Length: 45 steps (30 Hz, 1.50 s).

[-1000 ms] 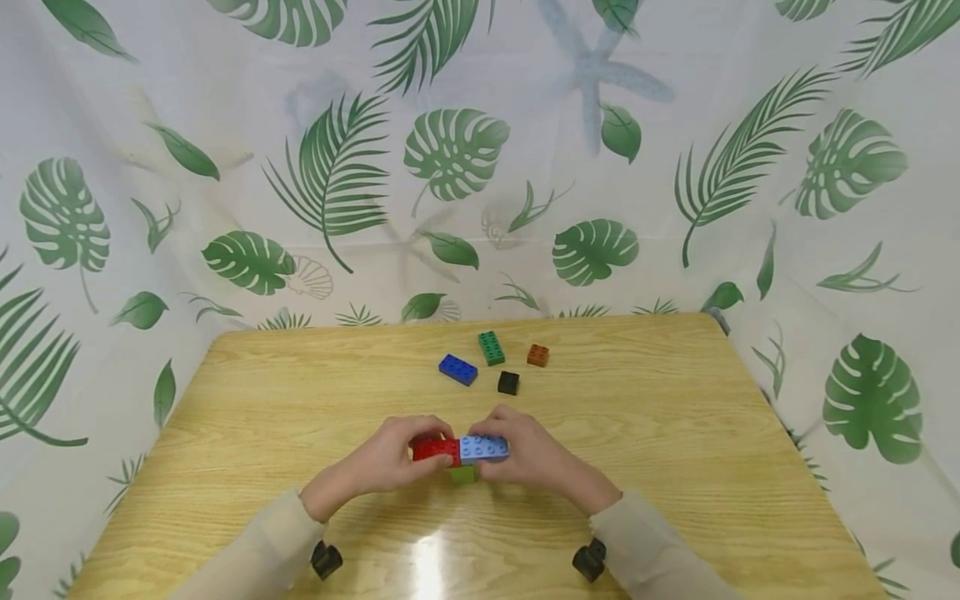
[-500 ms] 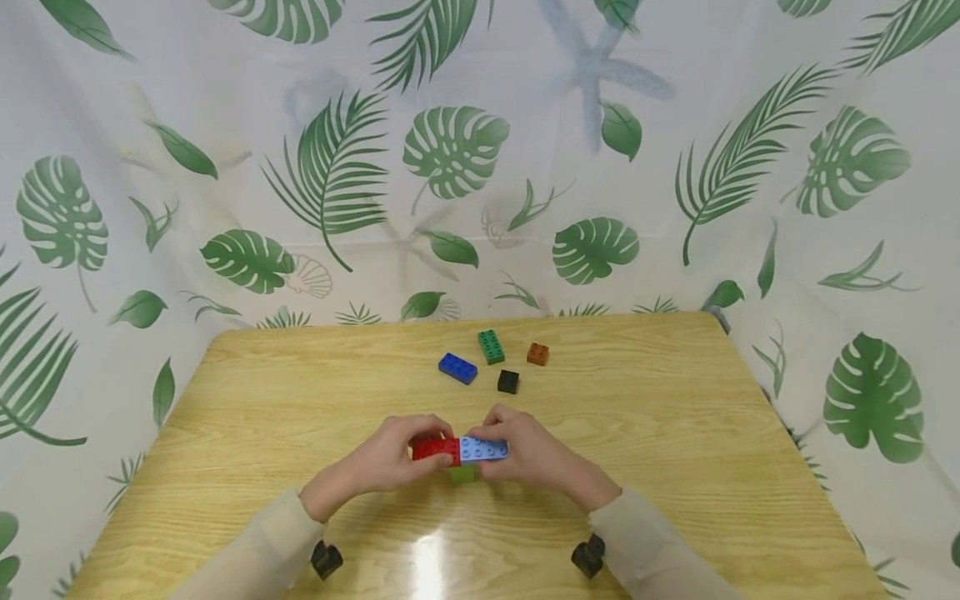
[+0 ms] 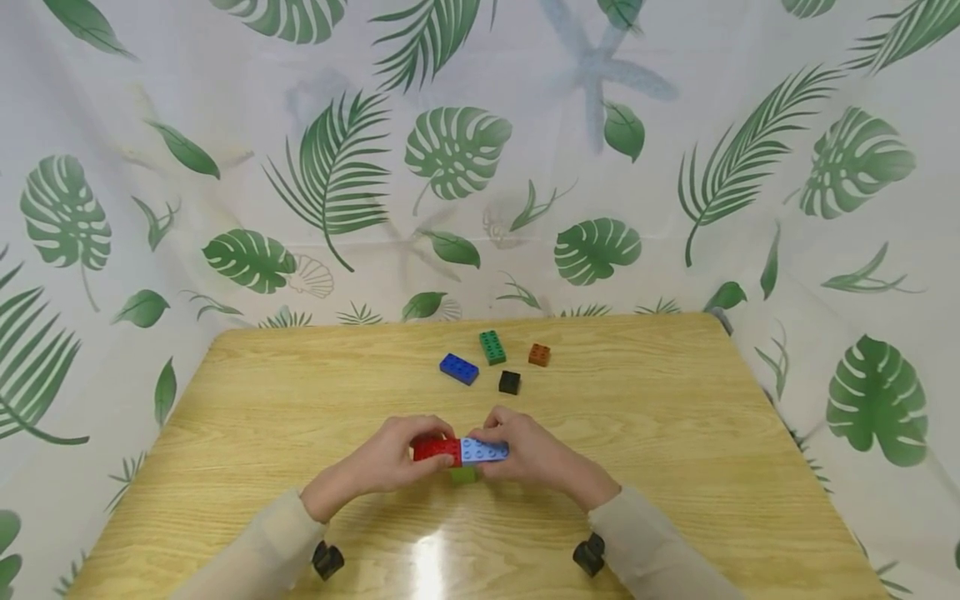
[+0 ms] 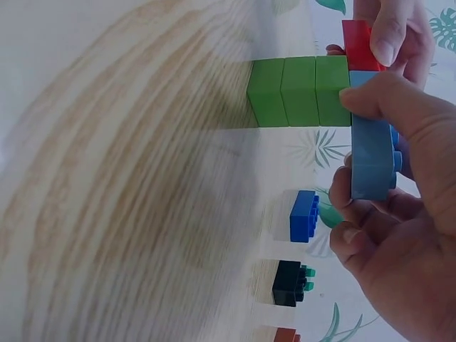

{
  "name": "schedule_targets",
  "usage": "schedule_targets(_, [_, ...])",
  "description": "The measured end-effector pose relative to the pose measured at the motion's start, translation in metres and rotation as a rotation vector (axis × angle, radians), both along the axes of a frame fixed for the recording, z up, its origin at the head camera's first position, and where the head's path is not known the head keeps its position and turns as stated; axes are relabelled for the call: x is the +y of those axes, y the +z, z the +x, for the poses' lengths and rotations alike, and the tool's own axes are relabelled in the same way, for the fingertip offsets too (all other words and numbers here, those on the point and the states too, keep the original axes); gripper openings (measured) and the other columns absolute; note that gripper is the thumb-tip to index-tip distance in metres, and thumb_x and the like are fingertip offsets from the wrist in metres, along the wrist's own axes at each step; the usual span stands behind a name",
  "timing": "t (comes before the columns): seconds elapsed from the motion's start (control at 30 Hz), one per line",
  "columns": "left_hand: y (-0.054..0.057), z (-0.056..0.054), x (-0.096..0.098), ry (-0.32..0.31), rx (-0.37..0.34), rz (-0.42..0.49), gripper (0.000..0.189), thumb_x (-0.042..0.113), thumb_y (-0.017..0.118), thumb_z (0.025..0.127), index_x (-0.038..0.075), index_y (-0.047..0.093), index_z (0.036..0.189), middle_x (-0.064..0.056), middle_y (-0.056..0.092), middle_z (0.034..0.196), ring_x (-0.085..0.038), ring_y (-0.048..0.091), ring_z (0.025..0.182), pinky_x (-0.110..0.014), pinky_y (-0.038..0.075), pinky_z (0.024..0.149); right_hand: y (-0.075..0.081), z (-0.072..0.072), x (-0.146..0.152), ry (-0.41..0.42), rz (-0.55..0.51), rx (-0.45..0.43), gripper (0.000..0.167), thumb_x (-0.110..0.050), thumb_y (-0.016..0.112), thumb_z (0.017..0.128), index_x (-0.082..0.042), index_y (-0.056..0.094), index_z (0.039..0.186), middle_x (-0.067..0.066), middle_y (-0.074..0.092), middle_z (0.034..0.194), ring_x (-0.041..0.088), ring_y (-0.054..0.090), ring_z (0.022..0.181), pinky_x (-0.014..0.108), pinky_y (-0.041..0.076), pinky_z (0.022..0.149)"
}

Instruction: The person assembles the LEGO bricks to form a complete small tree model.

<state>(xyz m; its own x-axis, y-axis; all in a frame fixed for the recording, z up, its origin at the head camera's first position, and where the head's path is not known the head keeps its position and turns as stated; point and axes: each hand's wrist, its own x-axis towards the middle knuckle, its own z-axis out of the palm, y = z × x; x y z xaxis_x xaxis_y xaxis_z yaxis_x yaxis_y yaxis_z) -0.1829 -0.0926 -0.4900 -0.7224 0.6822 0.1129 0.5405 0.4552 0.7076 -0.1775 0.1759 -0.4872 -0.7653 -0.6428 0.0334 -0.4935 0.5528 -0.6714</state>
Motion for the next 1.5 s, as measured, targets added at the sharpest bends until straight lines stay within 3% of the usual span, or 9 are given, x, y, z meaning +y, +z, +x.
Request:
schedule_targets(0.27, [0.0,0.0,0.0,0.008,0.012,0.002,0.024,0.024,0.072,0.099,0.013,0.07,0.12,-0.001,0.074,0.104,-0.007,0.061,0.083,-0.02,0.053,0.071,-0.001,0.0,0.001,-0.002,0.004,-0.021,0.049,-0.019,0.08,0.094,-0.001,0.068,0.138,0.001,0.057,0.108,0.009,0.051,0.093,0.02,0.046,0.078])
schedule_targets(0.6, [0.002,0.0,0.004,-0.003,-0.014,0.001,0.024,0.027,0.071,0.101,0.014,0.07,0.121,0.001,0.073,0.106,-0.007,0.062,0.086,-0.021,0.054,0.074,0.0,0.004,0.001,-0.064,0.035,0.012,0.038,-0.023,0.085,0.09,-0.01,0.075,0.124,0.0,0.063,0.11,0.011,0.055,0.095,0.022,0.049,0.081])
schedule_targets(0.8, [0.001,-0.001,0.006,-0.007,-0.014,0.009,0.023,0.027,0.071,0.101,0.014,0.07,0.12,0.002,0.073,0.104,-0.006,0.061,0.084,-0.022,0.054,0.074,-0.002,0.006,0.002,-0.114,-0.024,-0.034,0.043,-0.035,0.085,0.09,-0.017,0.073,0.127,-0.002,0.068,0.115,0.012,0.058,0.096,0.023,0.05,0.082])
schedule_targets(1.0, [0.003,-0.005,0.004,-0.003,-0.012,-0.012,0.028,0.033,0.072,0.1,0.014,0.072,0.12,0.002,0.074,0.104,-0.007,0.062,0.086,-0.022,0.055,0.074,-0.006,0.007,0.002,-0.133,-0.066,-0.013,0.038,-0.036,0.085,0.091,-0.018,0.075,0.123,-0.003,0.07,0.113,0.009,0.059,0.094,0.022,0.051,0.079])
schedule_targets(1.1, [0.006,-0.013,0.002,0.027,-0.04,-0.002,0.034,0.037,0.07,0.101,0.011,0.073,0.122,0.001,0.075,0.109,-0.01,0.066,0.092,-0.024,0.056,0.079,-0.007,0.007,0.001,-0.131,-0.071,-0.008,0.039,-0.036,0.084,0.091,-0.018,0.075,0.123,-0.003,0.071,0.113,0.008,0.059,0.094,0.023,0.051,0.08])
schedule_targets(1.27, [0.01,-0.038,0.003,0.131,-0.068,0.04,0.037,0.037,0.068,0.102,0.01,0.072,0.127,-0.006,0.076,0.12,-0.017,0.07,0.105,-0.031,0.058,0.091,-0.007,0.006,0.001,-0.124,-0.069,-0.01,0.039,-0.036,0.083,0.092,-0.017,0.075,0.125,-0.002,0.071,0.114,0.008,0.059,0.094,0.023,0.051,0.08])
schedule_targets(1.5, [0.005,-0.067,0.01,0.221,-0.065,0.037,0.045,0.03,0.071,0.101,0.006,0.066,0.139,-0.017,0.069,0.137,-0.034,0.066,0.124,-0.051,0.054,0.103,-0.008,0.003,0.0,-0.095,-0.063,0.007,0.038,-0.036,0.083,0.093,-0.016,0.075,0.124,0.0,0.072,0.114,0.008,0.059,0.095,0.024,0.049,0.08])
